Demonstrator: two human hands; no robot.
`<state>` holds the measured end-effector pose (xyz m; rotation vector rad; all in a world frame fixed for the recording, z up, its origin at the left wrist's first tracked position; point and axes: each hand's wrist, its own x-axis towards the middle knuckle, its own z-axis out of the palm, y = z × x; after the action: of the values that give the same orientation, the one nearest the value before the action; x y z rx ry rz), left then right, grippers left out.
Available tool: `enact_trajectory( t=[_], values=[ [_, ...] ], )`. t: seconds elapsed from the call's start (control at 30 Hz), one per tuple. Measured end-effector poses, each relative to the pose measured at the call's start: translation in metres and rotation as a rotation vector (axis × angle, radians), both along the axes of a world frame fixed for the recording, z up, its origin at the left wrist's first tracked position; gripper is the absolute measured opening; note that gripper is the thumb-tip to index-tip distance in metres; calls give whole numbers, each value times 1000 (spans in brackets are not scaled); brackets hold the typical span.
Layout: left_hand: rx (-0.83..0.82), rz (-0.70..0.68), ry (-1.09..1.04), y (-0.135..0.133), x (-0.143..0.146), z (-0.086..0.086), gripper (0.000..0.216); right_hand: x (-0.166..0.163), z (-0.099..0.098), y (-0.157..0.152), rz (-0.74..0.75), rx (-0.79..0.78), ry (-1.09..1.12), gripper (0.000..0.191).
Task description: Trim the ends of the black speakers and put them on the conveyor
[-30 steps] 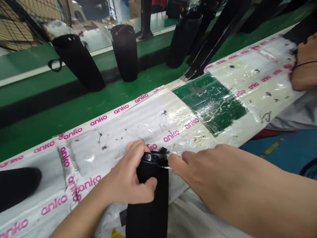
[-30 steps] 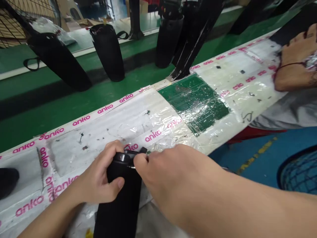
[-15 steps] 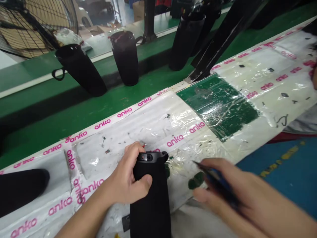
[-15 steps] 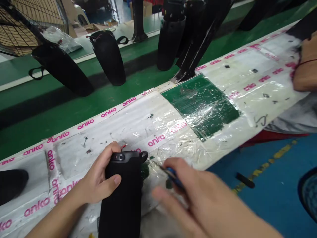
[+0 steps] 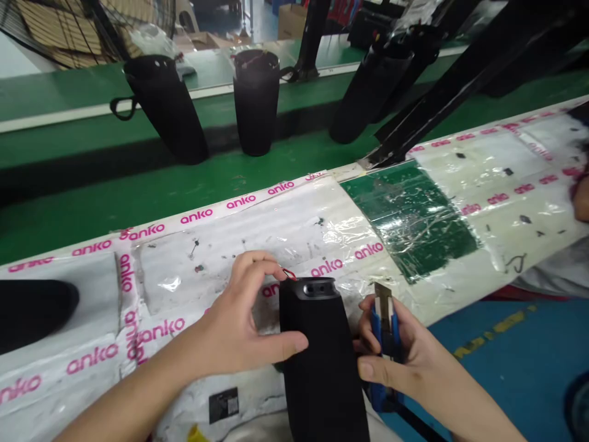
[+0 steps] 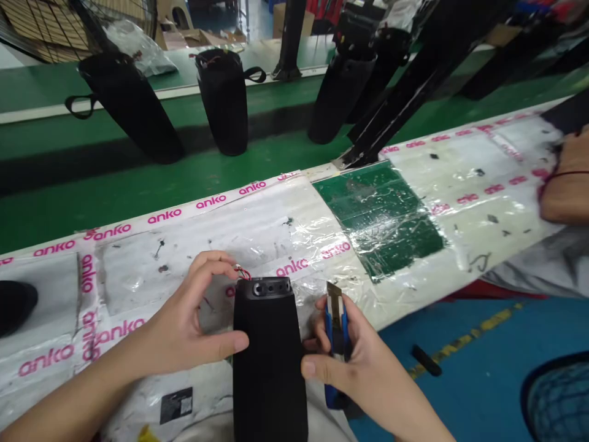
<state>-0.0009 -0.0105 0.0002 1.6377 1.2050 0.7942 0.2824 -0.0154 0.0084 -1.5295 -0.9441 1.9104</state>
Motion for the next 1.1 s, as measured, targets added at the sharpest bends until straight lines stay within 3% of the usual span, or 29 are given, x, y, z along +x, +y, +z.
enact_trajectory(
  t=[0.1,0.23,0.4,0.53,0.6,0.73,0.8,0.9,1.1],
  values=[
    [-93,-44,-9,-1,3,-7,65,0,1,-2,-12,-15,29,58],
    [-102,-66,-51,-5,9,-11,69,-1,1,0,14,-15,84,57],
    [30,-78,-153,-9,14,-8,62,-18,-4,-2,112,2,176,62],
    [83,-60,-83,-8,10,-1,56,-29,4,-7,224,-20,166,54],
    [73,-67,-38,-6,8,0,59,-29,14,-6,350,119,-26,40],
    [46,-84,-24,-3,7,-1,64,-24,31,1,733,894,-676,29],
    [45,-87,-31,-3,7,-2,63,-24,33,5,855,1116,-855,35],
    [41,-88,-45,-2,6,-2,62,-27,28,8,956,1144,-964,40],
    [12,-89,-64,0,6,-1,60,-29,15,9,987,1097,-1020,49]
  ],
)
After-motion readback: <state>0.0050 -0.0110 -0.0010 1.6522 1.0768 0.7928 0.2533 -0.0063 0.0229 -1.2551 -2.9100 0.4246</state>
